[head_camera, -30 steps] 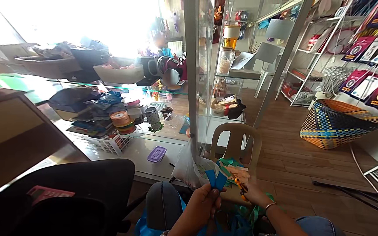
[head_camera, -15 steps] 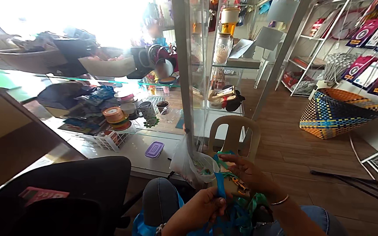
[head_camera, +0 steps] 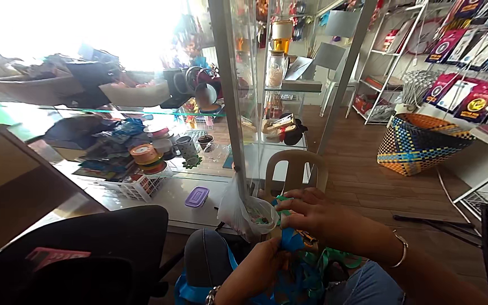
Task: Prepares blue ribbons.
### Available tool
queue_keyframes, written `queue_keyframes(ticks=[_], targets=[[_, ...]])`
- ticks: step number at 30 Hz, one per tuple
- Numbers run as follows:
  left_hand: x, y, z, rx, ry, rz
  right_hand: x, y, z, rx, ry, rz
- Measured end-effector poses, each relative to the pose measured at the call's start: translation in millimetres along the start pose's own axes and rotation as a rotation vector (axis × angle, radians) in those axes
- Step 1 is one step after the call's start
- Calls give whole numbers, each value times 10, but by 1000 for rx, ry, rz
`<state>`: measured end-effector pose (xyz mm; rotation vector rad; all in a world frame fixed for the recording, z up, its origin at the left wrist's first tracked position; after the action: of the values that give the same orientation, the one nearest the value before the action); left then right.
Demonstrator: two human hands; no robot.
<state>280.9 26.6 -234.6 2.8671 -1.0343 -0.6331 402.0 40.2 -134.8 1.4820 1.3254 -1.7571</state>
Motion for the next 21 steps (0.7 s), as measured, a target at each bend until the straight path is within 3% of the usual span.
queue_keyframes(ticks=[5, 10, 16, 21], targets=[[-22, 67, -37, 18, 52, 57, -8, -18, 28, -113, 22, -79], [-70, 110, -112, 46, -20, -82, -92, -59, 164, -66, -54, -3], [-119, 170, -260, 129, -88, -278, -178, -69, 539, -9, 263, -231], [-147, 167, -197, 159, 2, -309, -211, 65, 802, 125, 253, -372]])
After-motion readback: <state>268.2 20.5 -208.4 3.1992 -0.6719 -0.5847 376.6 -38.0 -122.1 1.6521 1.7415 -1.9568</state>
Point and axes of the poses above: each hand's wrist, its own y-axis away from the middle knuckle, its own x-axis out of the palm, z = x × y, the point moved 7 cm from there along -y, towards the middle knuckle, and after that the axes turned 1 degree about z, right-handed, at the moved point
